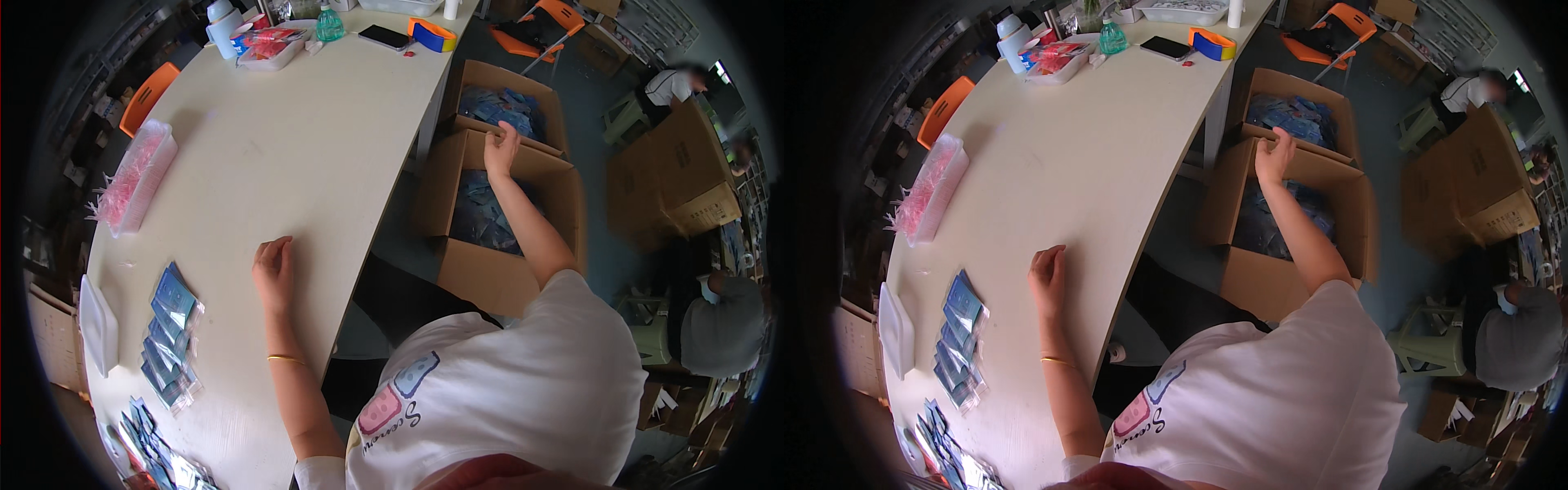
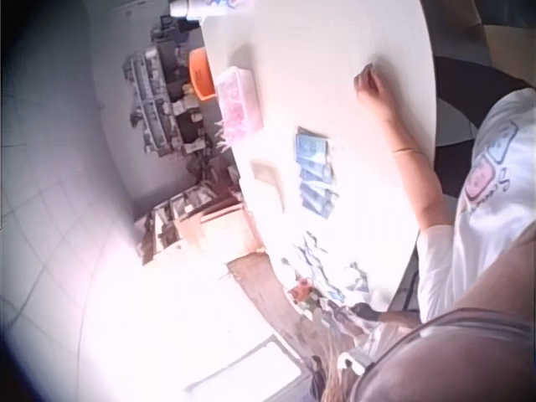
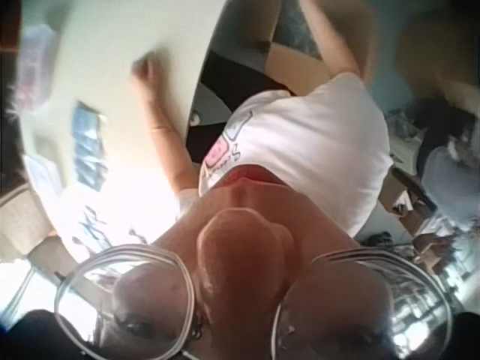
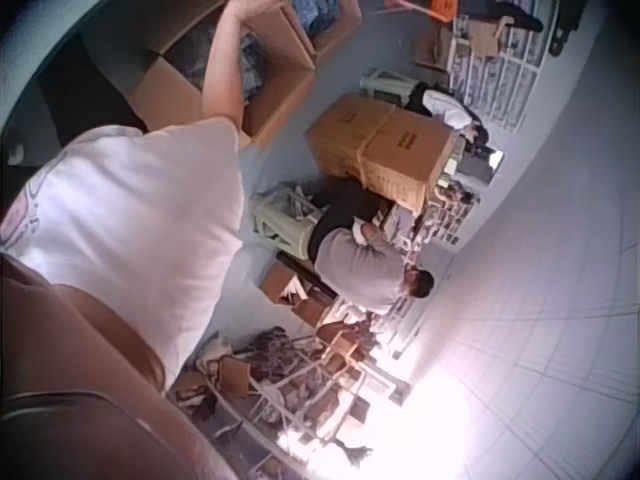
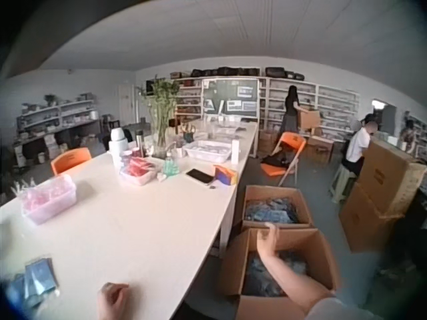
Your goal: Packaging small blue packets into clear resealable bags.
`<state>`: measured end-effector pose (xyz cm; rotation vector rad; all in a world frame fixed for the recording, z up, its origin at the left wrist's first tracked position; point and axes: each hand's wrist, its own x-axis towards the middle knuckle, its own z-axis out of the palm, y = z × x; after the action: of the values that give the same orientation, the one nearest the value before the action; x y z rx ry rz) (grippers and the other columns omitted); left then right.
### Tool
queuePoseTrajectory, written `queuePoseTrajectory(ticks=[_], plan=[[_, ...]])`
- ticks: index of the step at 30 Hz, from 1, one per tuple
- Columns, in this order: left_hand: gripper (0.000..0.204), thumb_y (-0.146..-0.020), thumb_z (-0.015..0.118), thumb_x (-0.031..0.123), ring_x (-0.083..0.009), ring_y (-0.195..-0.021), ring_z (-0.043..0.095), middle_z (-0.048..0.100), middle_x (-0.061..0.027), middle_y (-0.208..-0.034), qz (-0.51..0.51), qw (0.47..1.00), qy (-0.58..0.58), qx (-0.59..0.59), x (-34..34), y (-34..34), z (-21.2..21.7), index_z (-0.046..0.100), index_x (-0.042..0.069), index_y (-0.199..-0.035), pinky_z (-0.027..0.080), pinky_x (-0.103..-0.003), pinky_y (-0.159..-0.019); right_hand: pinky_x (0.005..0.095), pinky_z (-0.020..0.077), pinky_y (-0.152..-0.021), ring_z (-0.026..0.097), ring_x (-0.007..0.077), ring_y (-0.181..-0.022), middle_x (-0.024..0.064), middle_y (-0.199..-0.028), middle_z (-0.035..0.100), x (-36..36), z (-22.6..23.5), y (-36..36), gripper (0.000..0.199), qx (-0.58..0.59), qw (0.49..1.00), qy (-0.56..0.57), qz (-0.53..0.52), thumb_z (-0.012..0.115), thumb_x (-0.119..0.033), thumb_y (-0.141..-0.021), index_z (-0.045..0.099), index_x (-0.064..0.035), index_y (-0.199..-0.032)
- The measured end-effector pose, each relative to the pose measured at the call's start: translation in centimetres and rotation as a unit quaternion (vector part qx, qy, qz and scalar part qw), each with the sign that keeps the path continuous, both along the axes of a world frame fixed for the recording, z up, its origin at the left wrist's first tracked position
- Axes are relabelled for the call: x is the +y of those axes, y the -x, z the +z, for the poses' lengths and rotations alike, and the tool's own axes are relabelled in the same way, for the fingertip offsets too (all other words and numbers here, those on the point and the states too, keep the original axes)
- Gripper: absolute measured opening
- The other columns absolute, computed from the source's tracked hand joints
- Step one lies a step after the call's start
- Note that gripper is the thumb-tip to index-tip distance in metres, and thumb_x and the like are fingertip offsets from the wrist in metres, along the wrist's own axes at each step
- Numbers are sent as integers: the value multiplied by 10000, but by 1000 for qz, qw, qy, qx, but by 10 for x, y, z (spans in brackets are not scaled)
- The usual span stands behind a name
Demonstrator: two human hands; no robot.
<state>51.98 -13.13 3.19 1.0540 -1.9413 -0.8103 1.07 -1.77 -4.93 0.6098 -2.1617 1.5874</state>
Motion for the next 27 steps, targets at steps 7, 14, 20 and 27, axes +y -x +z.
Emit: queuePoseTrajectory(ticks=[7, 14, 20, 27], plan=[[120, -919, 655, 16, -166, -784, 554, 606, -43, -854, 72, 994, 21, -73, 14, 1, 7, 752, 48, -981, 444, -288, -632, 446, 405, -1058, 539, 312, -1234, 110, -1274, 614, -213, 116, 74, 427, 293, 930, -182, 130, 681, -183, -866, 558, -96, -1266], [228, -877, 642, 15, -227, -812, 557, 589, -52, -838, 121, 961, 144, -201, 15, 19, 13, 721, 92, -1077, 457, -365, -758, 436, 346, -1095, 583, 237, -1268, 82, -1384, 603, -288, 122, 162, 493, 109, 830, -544, 62, 691, -343, -897, 565, -141, -1329], [295, -862, 639, 50, -265, -853, 562, 594, -62, -854, 137, 945, 135, -265, 21, 20, 16, 690, 110, -1147, 447, -397, -842, 451, 354, -1040, 638, 283, -1173, 103, -1223, 694, -262, 112, 179, 441, 109, 870, -472, 88, 716, -364, -873, 620, -180, -1262], [268, -853, 651, 45, -286, -871, 588, 632, -74, -904, 144, 937, 176, -267, 20, 9, 1, 711, 96, -1110, 483, -407, -844, 335, 417, -1001, 594, 157, -1086, 54, -1138, 658, -154, 158, 77, 345, -325, 677, 185, 635, 687, -216, -937, 616, -26, -1216]])
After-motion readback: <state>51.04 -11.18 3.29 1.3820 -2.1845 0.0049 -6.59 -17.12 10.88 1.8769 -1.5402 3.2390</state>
